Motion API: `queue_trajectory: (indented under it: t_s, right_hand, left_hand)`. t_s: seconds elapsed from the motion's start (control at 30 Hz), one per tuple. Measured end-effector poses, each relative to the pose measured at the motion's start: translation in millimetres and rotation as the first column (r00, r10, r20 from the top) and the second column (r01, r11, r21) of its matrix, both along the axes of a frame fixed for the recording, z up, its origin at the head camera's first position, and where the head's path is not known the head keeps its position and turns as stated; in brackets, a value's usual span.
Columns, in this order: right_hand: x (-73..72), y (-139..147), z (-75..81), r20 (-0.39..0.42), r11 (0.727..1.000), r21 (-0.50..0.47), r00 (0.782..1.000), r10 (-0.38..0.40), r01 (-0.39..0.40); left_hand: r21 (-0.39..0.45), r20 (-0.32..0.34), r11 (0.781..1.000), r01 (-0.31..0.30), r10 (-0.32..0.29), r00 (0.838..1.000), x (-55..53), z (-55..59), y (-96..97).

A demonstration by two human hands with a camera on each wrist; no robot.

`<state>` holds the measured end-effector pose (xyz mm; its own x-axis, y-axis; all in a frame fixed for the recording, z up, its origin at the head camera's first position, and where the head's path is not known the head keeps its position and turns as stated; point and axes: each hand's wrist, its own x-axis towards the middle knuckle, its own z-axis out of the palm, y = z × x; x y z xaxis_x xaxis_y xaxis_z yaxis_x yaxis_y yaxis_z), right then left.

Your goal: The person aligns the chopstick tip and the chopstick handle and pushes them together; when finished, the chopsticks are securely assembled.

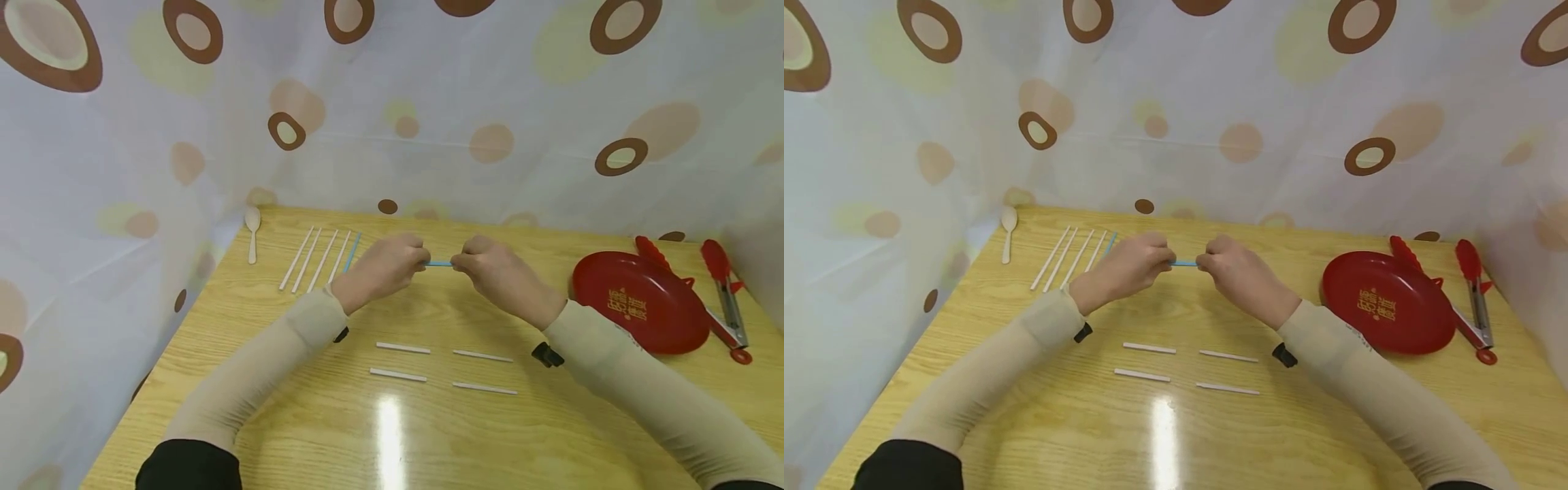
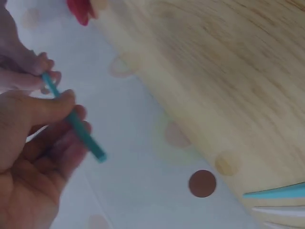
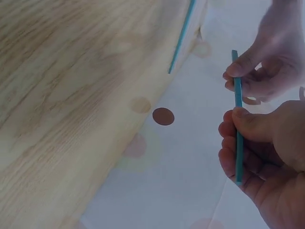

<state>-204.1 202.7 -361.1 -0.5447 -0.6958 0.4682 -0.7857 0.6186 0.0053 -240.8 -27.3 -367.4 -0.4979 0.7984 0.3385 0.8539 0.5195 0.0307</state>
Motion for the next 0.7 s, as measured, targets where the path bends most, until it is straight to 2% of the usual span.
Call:
queue_trajectory:
  t_s: [0.13,0.37,0.47,0.53,0.63,0.7]
  right_hand:
    - [0.3,0,-4.6,-0.022,0.999,0.039,1.0,-0.014,0.014]
    - [1.2,-6,-4.5,-0.054,0.997,0.065,0.998,-0.032,0.036]
    - [4.3,-7,-6.5,-0.06,0.997,0.08,0.998,-0.005,0.01]
    - [8.0,-5,-8.9,-0.027,0.994,0.106,1.0,0.007,-0.004]
    - [16.0,1,-14.0,0.093,0.987,0.161,0.996,-0.013,-0.002]
    - [22.1,6,-17.6,0.197,0.978,0.21,0.979,-0.049,0.007]
  left_hand:
    - [-0.147,0.094,0.984,-0.098,0.113,0.989,7.1,5.8,5.6]
    - [-0.217,0.174,0.963,-0.162,0.202,0.964,10.9,12.5,8.3]
    - [-0.215,0.239,0.956,-0.199,0.25,0.938,8.2,10.2,5.5]
    - [-0.194,0.295,0.954,-0.228,0.278,0.914,4.8,7.1,1.8]
    - [-0.165,0.367,0.949,-0.27,0.313,0.876,-1.5,3.5,-4.6]
    - [-0.148,0.419,0.943,-0.299,0.333,0.845,-5.9,2.4,-8.6]
